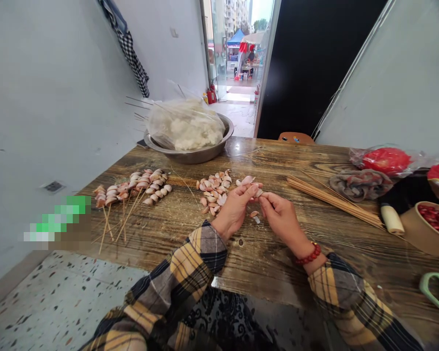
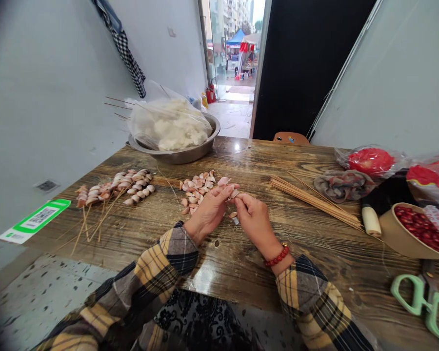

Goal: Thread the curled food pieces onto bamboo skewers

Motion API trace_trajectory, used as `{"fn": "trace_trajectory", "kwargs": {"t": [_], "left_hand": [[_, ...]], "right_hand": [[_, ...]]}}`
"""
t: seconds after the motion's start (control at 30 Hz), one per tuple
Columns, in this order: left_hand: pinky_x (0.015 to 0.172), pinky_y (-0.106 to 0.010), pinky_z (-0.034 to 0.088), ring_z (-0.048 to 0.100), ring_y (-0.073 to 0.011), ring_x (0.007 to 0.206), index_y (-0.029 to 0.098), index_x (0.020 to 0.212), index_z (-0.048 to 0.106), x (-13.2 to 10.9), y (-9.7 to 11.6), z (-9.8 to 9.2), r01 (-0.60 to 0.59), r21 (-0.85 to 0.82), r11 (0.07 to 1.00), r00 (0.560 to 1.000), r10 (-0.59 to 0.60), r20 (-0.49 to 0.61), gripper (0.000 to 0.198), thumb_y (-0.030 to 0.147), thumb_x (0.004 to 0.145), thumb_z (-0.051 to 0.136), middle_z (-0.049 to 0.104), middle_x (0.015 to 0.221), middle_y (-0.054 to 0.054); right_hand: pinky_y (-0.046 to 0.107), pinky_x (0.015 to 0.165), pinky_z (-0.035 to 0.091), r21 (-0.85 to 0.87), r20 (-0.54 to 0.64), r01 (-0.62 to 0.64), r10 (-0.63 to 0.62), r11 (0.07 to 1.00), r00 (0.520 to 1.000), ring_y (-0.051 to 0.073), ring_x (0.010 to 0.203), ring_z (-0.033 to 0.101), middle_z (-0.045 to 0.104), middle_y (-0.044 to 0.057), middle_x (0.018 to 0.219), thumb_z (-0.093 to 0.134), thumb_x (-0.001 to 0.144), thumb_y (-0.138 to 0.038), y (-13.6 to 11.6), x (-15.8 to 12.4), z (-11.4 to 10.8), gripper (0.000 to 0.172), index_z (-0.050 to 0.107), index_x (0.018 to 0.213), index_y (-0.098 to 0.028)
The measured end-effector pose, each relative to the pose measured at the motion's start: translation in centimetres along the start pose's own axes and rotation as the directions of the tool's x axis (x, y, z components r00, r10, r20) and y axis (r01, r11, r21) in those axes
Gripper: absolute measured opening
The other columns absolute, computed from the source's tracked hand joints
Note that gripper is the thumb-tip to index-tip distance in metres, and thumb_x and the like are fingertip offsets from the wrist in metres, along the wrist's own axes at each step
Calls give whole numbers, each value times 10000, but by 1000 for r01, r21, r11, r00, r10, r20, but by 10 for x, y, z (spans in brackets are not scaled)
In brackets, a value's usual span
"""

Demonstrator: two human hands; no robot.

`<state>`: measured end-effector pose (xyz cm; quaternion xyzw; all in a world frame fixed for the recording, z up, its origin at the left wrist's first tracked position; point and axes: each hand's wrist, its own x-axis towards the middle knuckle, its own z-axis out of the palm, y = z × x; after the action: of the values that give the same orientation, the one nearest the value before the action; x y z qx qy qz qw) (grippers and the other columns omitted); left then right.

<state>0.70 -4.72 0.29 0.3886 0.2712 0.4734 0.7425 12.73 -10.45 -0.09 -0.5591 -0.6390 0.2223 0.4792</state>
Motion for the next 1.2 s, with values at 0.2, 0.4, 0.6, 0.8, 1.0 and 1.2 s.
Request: {"fn": "trace_trajectory", "kwargs": {"t": [0.2, 0.4, 0.6, 0.8, 1.0, 1.2], "left_hand": [[670, -240, 415, 566, -117, 730, 154, 853, 704, 5, 9, -7, -68, 79, 995, 997, 72, -42, 371, 500, 721, 709, 659, 825, -45], [697, -239, 399, 560, -124, 774, 162, 851, 735, 6, 10, -10, -153, 248, 957, 986, 165, -28, 311, 455, 755, 688, 685, 882, -50], [709, -249, 402, 532, -117, 729, 136, 854, 733, 4, 4, -8, -128, 206, 970, 992, 123, 38, 337, 454, 746, 703, 646, 787, -45], [666, -226, 415, 519, -90, 688, 133, 846, 700, 0, 7, 0, -91, 96, 991, 995, 86, 56, 318, 434, 745, 712, 598, 756, -19], [653, -219, 441, 505, -82, 675, 138, 797, 649, -2, 9, 2, -30, 149, 988, 996, 17, 90, 330, 451, 725, 724, 566, 761, -4], [544, -212, 384, 493, -85, 588, 128, 713, 633, 0, 9, -4, -61, 273, 960, 995, 36, 96, 363, 486, 744, 688, 581, 668, -20]], "right_hand": [[227, 530, 357, 48, 8, -46, 45, 998, 999, 124, 516, 497, 533, -31, 553, 454, 915, -377, -1, 0, 0, 296, 652, 821, -178], [228, 508, 346, 39, 30, -55, 54, 998, 998, 117, 490, 502, 569, -21, 588, 443, 915, -377, -3, -2, -1, 304, 648, 829, -170], [231, 501, 345, 61, 21, -69, 67, 996, 997, 119, 499, 503, 556, -23, 570, 453, 906, -379, -3, -3, -2, 297, 641, 803, -174], [216, 467, 350, 279, 81, -154, 136, 948, 987, 93, 440, 434, 444, -69, 490, 482, 889, -442, -1, 0, 1, 318, 625, 810, -169], [212, 447, 346, 305, 89, -193, 174, 933, 981, 74, 403, 396, 467, -67, 503, 502, 880, -462, 0, 0, -1, 331, 628, 805, -165], [225, 514, 359, 128, 53, -82, 76, 988, 996, 105, 493, 467, 482, -45, 513, 489, 897, -381, 3, -2, -3, 305, 639, 740, -167]]}}
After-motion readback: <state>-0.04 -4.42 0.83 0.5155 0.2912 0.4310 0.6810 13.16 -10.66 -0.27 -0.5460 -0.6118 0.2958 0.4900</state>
